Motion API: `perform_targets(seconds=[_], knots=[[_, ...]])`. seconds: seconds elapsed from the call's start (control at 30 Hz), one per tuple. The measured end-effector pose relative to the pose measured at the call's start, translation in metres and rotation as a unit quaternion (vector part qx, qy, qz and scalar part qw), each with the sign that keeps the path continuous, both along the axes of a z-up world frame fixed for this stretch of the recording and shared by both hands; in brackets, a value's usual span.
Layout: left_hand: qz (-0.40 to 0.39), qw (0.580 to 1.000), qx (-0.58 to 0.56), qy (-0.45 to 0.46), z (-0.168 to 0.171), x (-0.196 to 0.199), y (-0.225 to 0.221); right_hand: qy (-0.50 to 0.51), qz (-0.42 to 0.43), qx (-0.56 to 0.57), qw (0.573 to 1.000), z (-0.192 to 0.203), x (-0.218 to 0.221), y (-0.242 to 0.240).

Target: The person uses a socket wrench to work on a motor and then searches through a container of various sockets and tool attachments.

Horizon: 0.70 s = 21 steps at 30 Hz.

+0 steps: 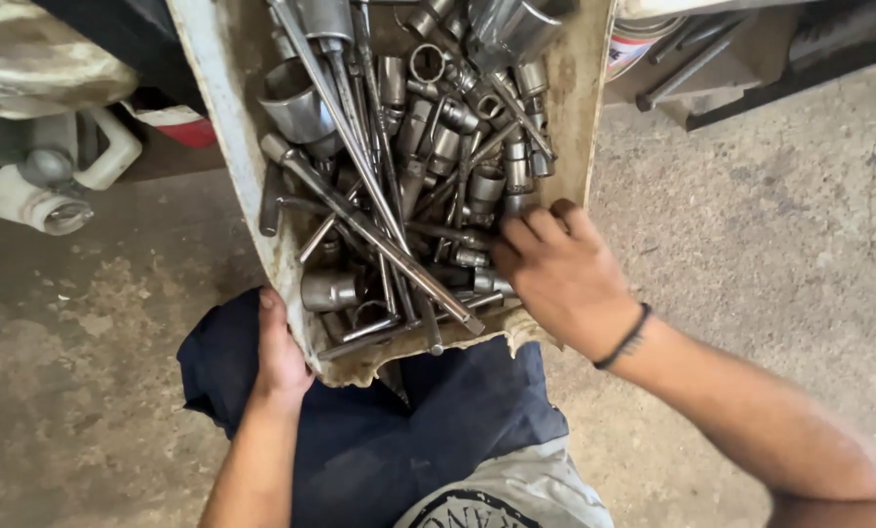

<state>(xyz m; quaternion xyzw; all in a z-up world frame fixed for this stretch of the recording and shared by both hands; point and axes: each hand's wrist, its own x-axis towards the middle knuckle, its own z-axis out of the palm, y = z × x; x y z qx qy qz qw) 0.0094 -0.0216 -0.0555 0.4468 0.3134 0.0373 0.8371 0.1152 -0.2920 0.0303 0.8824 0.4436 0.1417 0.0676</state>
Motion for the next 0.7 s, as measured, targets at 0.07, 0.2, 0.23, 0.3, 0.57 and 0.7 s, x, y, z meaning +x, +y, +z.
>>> perform_targets(seconds=[0.07, 0.2, 0.23, 0.3, 0.57, 0.7], knots=[[-0.02, 0.999, 0.026, 0.001, 0.016, 0.002, 0.001, 0.007, 0.022, -0.02, 1.0, 0.004, 0.004, 0.006], [-0.036, 0.996, 0.078, -0.011, 0.02, 0.002, 0.0, 0.034, 0.05, -0.09, 0.994, 0.016, 0.009, 0.006], [-0.037, 0.996, 0.077, -0.012, 0.008, -0.002, 0.002, 0.033, 0.05, -0.091, 0.994, 0.02, 0.01, 0.004], [-0.051, 0.995, 0.076, -0.037, -0.015, -0.012, 0.008, 0.052, 0.061, -0.164, 0.983, 0.031, 0.014, 0.0], [-0.065, 0.983, 0.123, -0.121, -0.018, -0.003, 0.016, 0.1, 0.094, -0.213, 0.967, 0.037, 0.016, 0.014], [-0.083, 0.979, 0.117, -0.143, -0.056, -0.012, 0.036, 0.144, 0.076, -0.126, 0.979, 0.082, 0.036, 0.024]])
